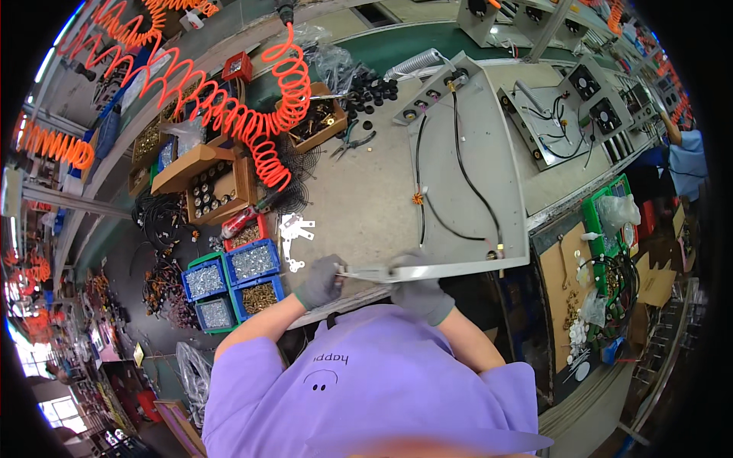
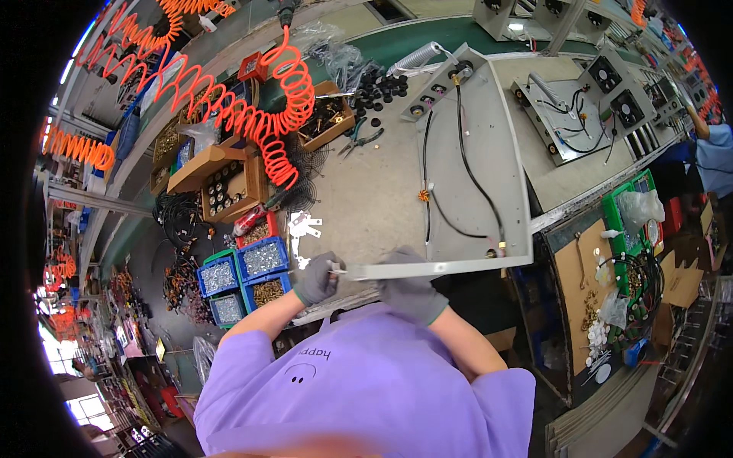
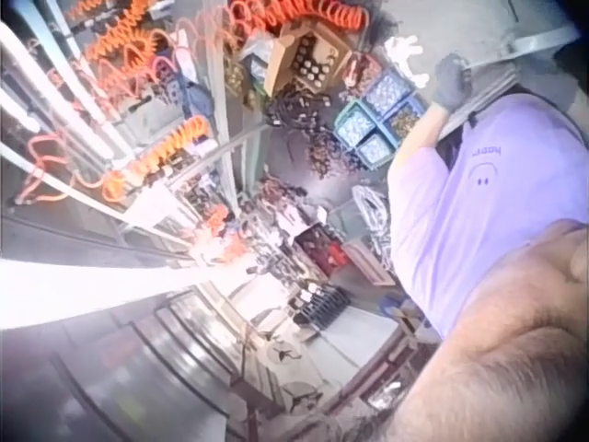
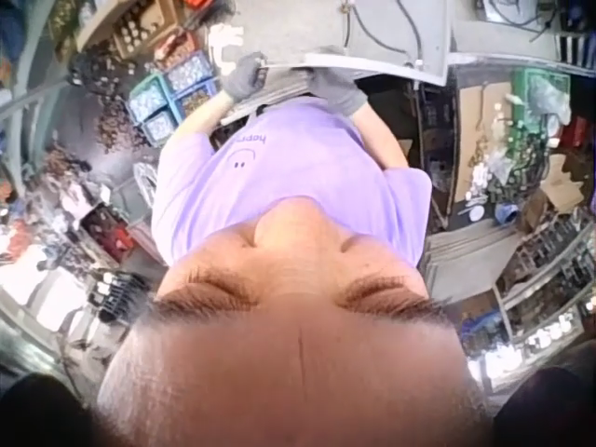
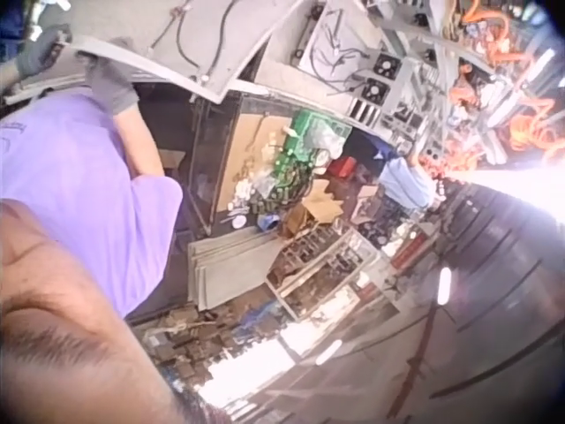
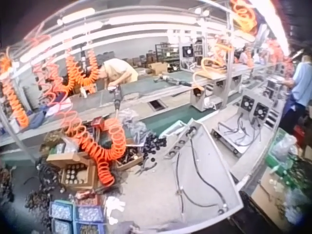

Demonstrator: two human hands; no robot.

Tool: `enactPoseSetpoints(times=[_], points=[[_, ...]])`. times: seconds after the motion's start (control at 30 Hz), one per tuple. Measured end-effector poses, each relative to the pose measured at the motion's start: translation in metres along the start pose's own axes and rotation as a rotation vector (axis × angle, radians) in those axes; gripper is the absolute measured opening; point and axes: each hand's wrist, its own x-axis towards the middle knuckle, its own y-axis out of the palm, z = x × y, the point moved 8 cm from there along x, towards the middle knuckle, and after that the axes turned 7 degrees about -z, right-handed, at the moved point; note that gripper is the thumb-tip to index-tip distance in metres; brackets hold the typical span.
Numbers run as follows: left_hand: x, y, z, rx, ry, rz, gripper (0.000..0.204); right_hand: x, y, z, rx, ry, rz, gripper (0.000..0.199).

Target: The recorder is assembling an electrical panel by attaching wires and a large green resistor.

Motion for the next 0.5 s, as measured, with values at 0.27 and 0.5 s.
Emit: enactPoseSetpoints(times=[0.27, 0.5], points=[[-0.073, -0.019, 0.108, 0.080, -0.160, 0.510, 0.026, 0.007, -0.003, 0.038, 0.541, 0.489, 1.044, 0.049], [0.073, -0.024, 0.211, 0.195, -0.181, 0.417, 0.030, 0.067, -0.097, -0.047, -0.200, 0.726, -0.199, 0.056]])
